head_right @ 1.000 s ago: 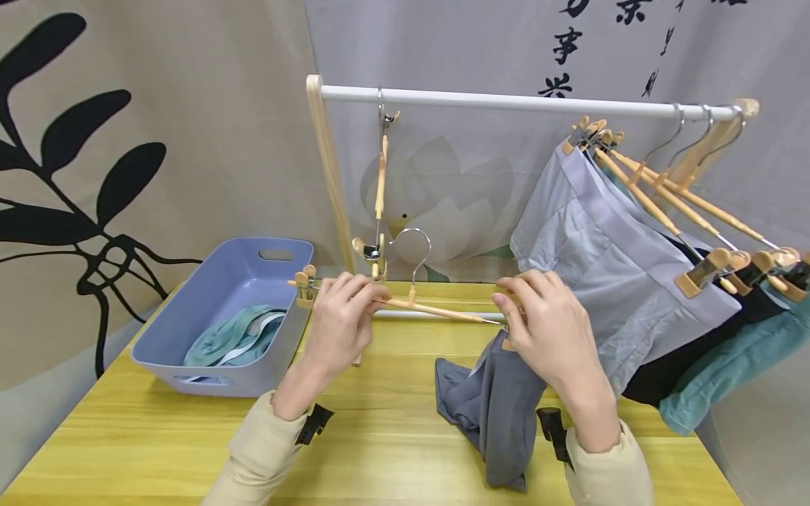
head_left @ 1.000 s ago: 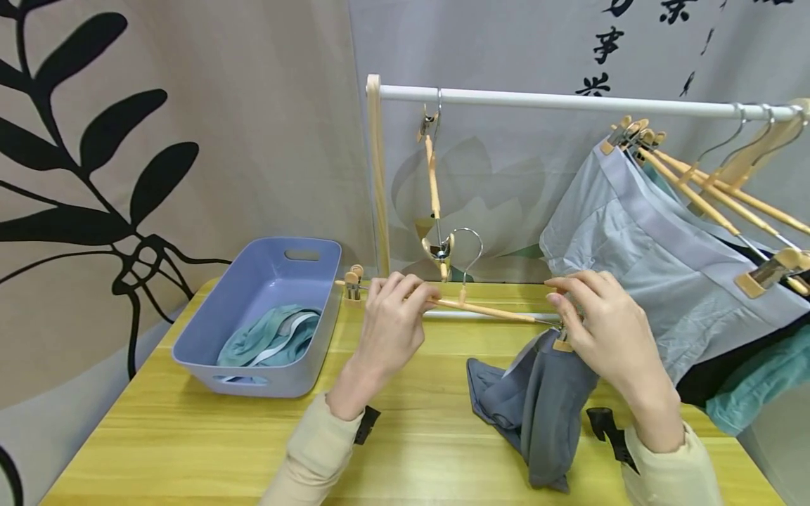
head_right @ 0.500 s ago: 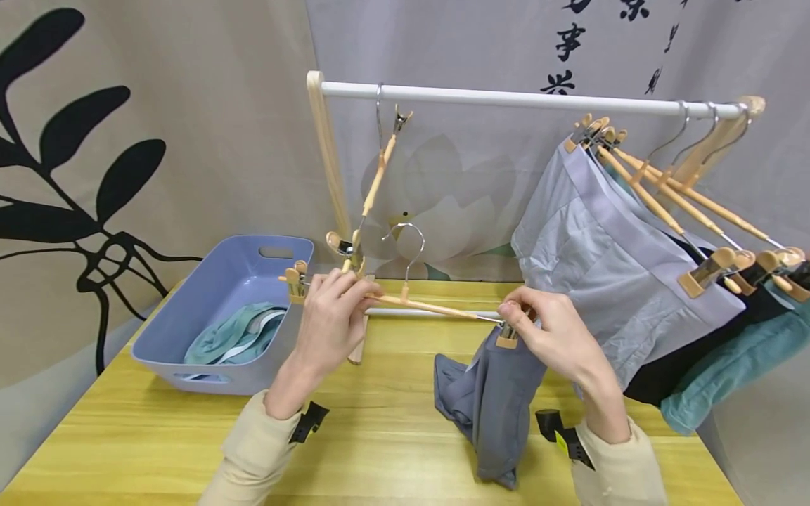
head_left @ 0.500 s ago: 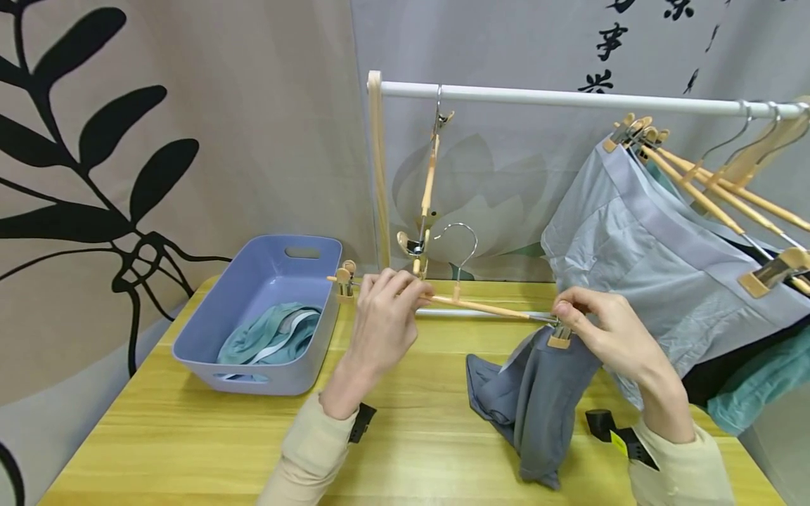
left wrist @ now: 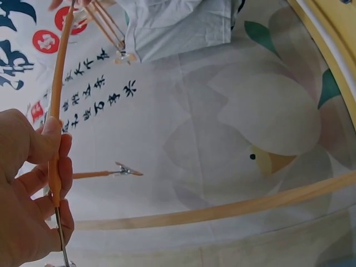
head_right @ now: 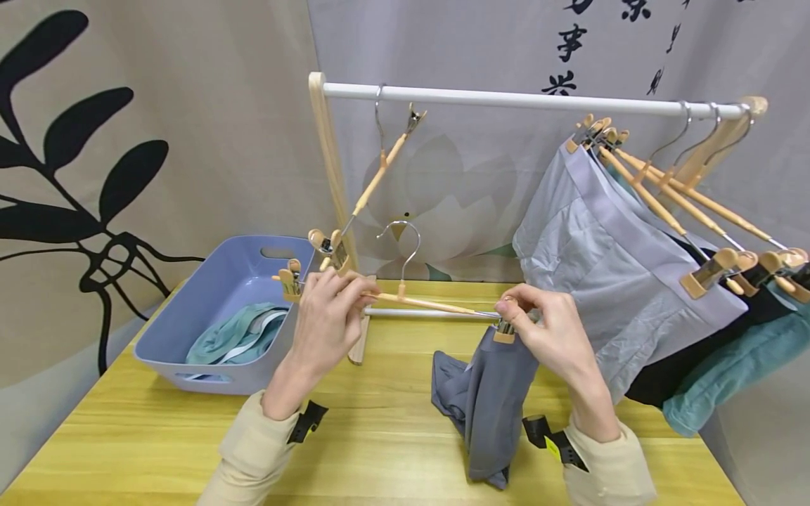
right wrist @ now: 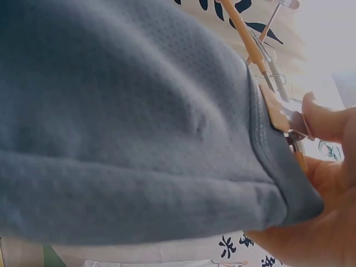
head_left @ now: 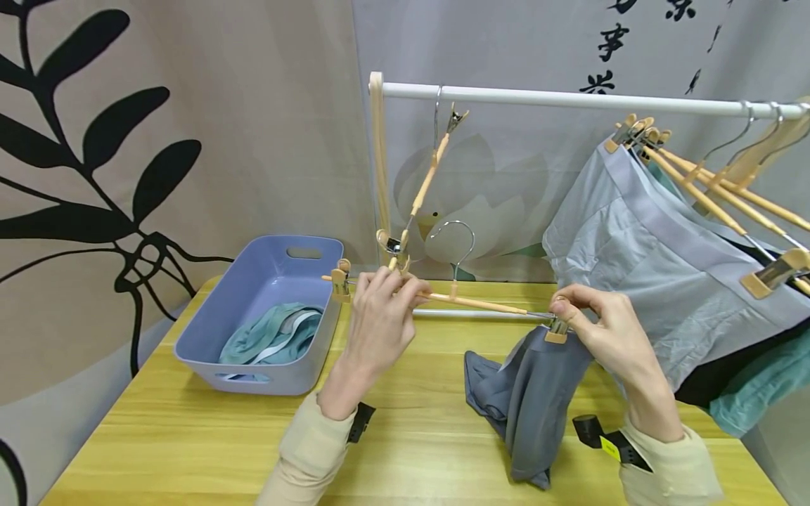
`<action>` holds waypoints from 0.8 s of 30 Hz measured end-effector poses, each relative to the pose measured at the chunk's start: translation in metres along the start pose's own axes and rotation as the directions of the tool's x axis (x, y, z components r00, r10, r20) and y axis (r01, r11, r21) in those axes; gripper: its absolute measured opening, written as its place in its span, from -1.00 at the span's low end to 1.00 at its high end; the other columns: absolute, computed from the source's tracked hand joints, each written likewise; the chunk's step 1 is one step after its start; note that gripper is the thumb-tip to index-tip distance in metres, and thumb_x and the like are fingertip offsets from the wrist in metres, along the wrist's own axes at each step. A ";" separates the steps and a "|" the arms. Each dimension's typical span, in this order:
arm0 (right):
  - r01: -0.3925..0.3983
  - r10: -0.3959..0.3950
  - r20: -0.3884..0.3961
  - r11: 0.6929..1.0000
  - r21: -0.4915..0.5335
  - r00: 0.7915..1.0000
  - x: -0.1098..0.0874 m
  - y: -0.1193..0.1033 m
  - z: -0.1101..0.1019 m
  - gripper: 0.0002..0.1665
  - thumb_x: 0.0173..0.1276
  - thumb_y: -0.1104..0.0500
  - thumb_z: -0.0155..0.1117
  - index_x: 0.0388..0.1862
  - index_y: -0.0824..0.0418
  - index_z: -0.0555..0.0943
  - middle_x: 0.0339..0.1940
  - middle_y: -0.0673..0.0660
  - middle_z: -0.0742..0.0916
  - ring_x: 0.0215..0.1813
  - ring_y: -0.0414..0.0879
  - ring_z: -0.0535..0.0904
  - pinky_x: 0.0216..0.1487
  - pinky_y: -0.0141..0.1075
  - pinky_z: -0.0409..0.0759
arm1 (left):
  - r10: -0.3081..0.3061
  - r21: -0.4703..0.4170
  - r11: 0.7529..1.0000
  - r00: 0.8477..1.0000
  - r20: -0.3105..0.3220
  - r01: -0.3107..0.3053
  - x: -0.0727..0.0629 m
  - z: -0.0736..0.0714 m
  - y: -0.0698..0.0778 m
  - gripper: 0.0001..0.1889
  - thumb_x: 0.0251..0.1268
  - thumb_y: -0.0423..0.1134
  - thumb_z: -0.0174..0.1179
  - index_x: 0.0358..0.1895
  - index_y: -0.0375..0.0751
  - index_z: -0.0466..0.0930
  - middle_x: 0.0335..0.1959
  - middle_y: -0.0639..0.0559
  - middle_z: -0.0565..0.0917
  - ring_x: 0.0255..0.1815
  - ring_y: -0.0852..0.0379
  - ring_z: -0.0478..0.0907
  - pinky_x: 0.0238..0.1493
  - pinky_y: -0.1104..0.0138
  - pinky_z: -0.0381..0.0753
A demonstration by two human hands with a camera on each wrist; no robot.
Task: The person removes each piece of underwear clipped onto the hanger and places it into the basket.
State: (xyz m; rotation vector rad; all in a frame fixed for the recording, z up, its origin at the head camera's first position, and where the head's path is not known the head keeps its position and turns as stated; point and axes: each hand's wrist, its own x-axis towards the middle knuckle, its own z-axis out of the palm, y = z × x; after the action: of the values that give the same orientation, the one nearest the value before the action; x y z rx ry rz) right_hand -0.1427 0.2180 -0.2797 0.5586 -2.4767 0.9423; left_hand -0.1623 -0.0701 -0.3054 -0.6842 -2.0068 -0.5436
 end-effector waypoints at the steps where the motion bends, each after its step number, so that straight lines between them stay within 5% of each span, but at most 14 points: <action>1: -0.001 0.001 -0.003 1.000 0.001 1.000 0.000 0.000 0.000 -0.88 0.35 0.22 0.20 -0.34 0.17 0.68 -0.41 -0.19 0.67 -0.31 -0.50 0.50 -0.21 -0.64 0.39 | -0.003 -0.003 1.000 1.000 0.001 0.003 0.000 0.000 0.000 -0.86 0.04 -0.44 0.28 -0.35 -0.12 0.64 -0.41 0.05 0.65 -0.42 0.07 0.41 -0.25 0.24 0.33; 10: -0.006 0.005 -0.024 1.000 -0.011 1.000 0.000 -0.001 0.000 -0.88 0.33 0.21 0.22 -0.36 0.15 0.68 -0.44 -0.17 0.68 -0.32 -0.50 0.49 -0.23 -0.62 0.39 | -0.010 -0.021 1.000 0.999 0.032 0.010 0.000 0.000 0.001 -0.84 0.09 -0.47 0.23 -0.33 -0.13 0.65 -0.39 0.07 0.66 -0.47 0.09 0.37 -0.23 0.22 0.33; 24: 0.012 -0.015 -0.059 0.999 -0.042 0.998 0.000 0.000 -0.001 -0.89 0.31 0.23 0.24 -0.37 0.19 0.68 -0.49 0.06 0.72 -0.38 -0.51 0.48 -0.30 -0.62 0.38 | 0.004 -0.017 1.000 1.000 -0.002 -0.004 0.002 0.002 0.002 -0.90 0.11 -0.42 0.27 -0.38 -0.10 0.66 -0.43 0.09 0.63 -0.38 0.09 0.48 -0.23 0.24 0.32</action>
State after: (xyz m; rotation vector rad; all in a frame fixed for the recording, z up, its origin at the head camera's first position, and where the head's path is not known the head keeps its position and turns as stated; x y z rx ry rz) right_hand -0.1427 0.2182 -0.2792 0.5254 -2.4309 0.8873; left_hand -0.1629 -0.0667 -0.3039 -0.6972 -2.0003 -0.5593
